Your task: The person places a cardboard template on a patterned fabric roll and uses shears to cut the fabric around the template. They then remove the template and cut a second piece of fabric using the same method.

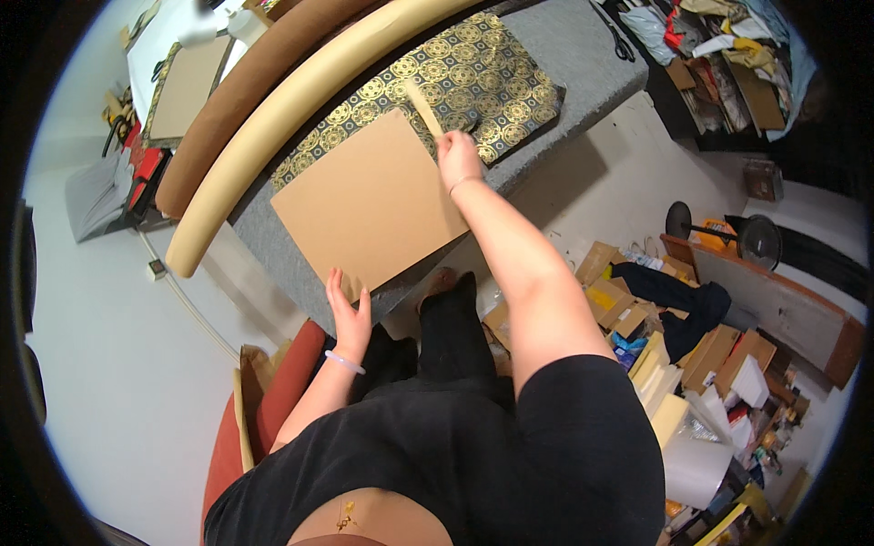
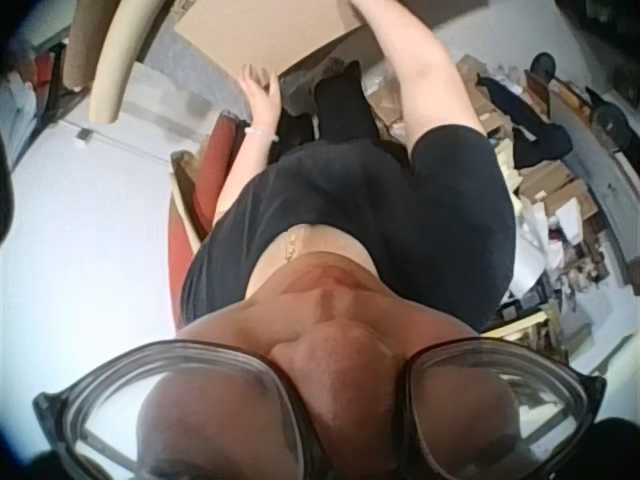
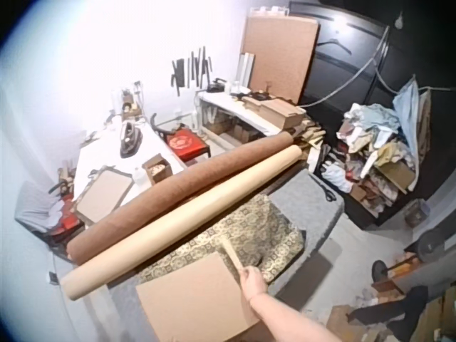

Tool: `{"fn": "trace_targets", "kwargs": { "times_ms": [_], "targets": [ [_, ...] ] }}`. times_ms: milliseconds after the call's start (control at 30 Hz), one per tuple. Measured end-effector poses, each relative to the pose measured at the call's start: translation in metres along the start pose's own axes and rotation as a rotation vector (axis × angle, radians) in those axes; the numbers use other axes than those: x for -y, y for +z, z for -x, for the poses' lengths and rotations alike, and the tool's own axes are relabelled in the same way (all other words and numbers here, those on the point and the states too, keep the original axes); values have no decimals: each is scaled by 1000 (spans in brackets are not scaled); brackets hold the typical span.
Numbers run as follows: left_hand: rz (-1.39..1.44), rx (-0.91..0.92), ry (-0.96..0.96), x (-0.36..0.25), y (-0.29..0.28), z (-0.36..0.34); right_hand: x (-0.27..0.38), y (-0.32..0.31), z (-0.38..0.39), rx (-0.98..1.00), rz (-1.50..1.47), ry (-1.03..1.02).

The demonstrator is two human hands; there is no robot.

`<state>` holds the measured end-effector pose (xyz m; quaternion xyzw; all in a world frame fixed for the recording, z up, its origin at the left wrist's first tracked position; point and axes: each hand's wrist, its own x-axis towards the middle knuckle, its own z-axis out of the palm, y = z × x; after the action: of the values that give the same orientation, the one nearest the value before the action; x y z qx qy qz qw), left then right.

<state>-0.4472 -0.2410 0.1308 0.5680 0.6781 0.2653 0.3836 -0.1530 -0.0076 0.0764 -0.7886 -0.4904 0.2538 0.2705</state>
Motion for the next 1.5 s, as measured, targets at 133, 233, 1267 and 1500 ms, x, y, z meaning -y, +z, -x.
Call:
{"fn": "trace_targets", "kwargs": {
  "times_ms": [133, 233, 1267, 1500],
  "targets": [
    [925, 143, -473, -32, -5, -3, 58, -17, 139, 475, -321, -329],
    [1407, 186, -738, -43, -23, -10, 97, -40, 214, 801, -284, -444],
    [424, 393, -561, -103, -36, -342, -178, -268, -38, 275, -233, 406],
    [312, 382, -882, -147, 83, -275, -340, -355, -232, 236, 100, 314]
  ]
}}
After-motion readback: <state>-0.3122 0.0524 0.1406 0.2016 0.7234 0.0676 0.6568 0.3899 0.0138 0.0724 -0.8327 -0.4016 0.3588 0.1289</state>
